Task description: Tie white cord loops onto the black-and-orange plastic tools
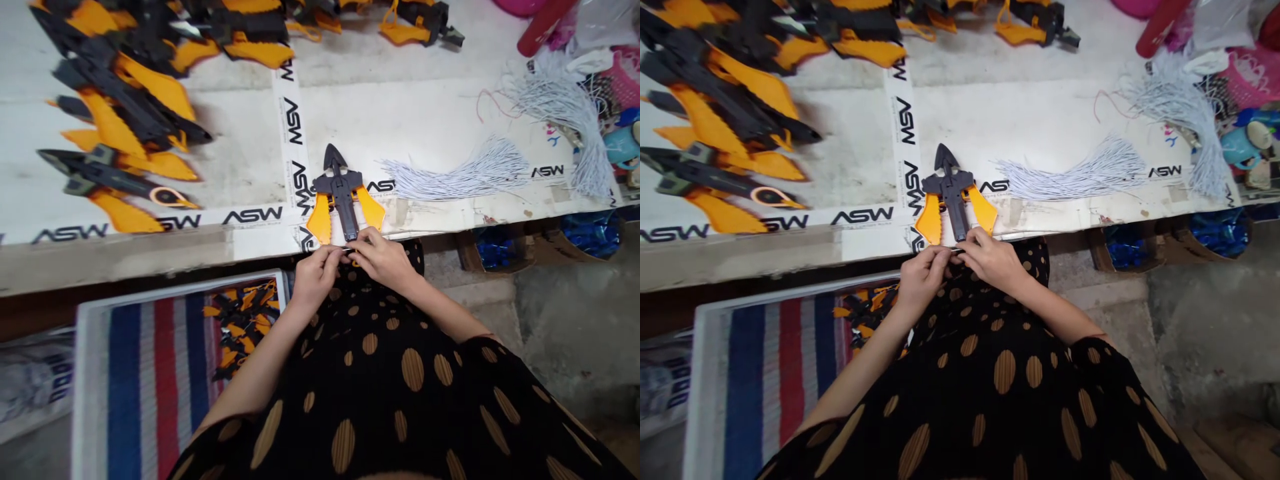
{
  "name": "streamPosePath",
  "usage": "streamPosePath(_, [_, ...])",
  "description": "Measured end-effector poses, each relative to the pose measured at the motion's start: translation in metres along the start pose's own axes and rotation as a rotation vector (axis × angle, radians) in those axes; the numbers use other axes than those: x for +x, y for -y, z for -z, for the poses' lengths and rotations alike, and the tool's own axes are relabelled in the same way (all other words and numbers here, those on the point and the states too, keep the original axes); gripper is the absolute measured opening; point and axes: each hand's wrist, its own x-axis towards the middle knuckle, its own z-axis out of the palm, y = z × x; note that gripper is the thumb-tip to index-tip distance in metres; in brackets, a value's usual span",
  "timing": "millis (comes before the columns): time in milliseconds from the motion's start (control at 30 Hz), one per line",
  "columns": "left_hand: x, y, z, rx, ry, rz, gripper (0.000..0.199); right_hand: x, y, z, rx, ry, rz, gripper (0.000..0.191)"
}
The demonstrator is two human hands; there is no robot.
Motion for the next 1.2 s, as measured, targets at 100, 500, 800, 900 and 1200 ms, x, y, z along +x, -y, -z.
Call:
streamPosePath(100, [-0.008, -0.002, 0.021, -0.043, -0.167, 0.013, 0.025, -0.003, -0.005, -0.001, 0.018, -0.037, -0.011, 0.029])
streamPosePath(500, [-0.021, -0.002, 0.031, -0.21, -0.08, 0.097, 0.03, 0.019, 0.025, -0.006, 0.454, 0.023, 0.102, 0.029])
streamPosePath(800, [-0.005, 0.013, 0.016, -0.358, -0.171, 0.261, 0.032, 0.037, 0.017, 0.012, 0.216, -0.019, -0.116, 0.018])
streamPosePath(900, [0.001, 0.019, 0.009, -0.385, -0.175, 0.285, 0.042, 0.046, 0.02, 0.013, 0.057, 0.085, -0.111, 0.021])
streamPosePath(1200, [0.006, 0.014, 0.008, -0.412, -0.155, 0.321, 0.047, 0.051, 0.023, 0.012, 0.008, 0.133, -0.12, 0.021])
